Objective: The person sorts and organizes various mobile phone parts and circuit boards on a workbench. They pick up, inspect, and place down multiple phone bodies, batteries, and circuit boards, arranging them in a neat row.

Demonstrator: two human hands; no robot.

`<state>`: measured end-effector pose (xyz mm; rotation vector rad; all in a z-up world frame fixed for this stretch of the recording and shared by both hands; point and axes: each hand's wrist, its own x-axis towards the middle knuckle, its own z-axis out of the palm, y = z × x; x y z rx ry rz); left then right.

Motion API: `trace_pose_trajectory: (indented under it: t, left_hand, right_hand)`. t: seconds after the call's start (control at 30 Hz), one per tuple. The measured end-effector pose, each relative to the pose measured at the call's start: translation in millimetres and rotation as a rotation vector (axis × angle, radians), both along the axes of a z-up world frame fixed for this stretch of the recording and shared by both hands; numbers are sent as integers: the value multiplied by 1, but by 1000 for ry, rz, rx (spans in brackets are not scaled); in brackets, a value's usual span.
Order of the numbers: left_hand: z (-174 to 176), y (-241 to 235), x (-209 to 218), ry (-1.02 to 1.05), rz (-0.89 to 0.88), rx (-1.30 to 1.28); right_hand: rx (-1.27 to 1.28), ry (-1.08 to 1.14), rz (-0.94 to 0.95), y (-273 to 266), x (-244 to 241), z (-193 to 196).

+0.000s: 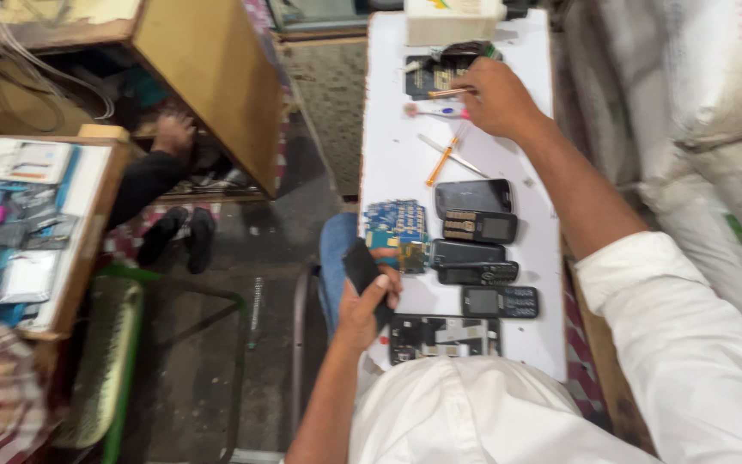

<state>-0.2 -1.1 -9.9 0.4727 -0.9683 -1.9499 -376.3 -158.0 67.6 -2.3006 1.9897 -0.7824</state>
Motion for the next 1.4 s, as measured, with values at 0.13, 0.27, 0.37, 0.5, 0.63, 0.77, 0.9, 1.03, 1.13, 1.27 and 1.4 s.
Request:
trace_pose_trajectory:
  t: [0.13, 0.27, 0.37, 0.5, 0.63, 0.77, 0.9, 1.03, 1.13, 1.27, 1.4]
  left_hand:
    - [5, 2, -1, -72, 32, -20]
    - [4, 1, -2, -12, -23, -15]
    - [4, -1, 1, -12, -36, -16]
    - [6, 0, 1, -28, -25, -33]
    - [7, 0, 0, -22, -21, -40]
    - [8, 0, 1, -34, -13, -45]
    - [10, 1, 1, -39, -16, -46]
    - [10, 0, 1, -39, -18, -52]
    - [10, 1, 2, -37, -20, -50]
    - [10, 1, 1, -31, -18, -54]
    - [10, 0, 1, -53, 0, -49]
  right_hand:
    - [-6, 92, -51, -1, 11, 5]
    - [-42, 138, -105, 10, 19, 8]
    - [-73, 122, -101, 23, 23, 14]
    - [-62, 141, -37, 54, 29, 18]
    - [-1, 177, 102, 78, 38, 20]
    - [50, 277, 129, 84, 47, 23]
    - [84, 337, 55, 88, 52, 22]
    - [167, 357, -52, 91, 50, 11]
    - [66, 248, -91, 93, 45, 2]
    - [-13, 120, -178, 100, 39, -3]
    - [26, 114, -265, 96, 39, 2]
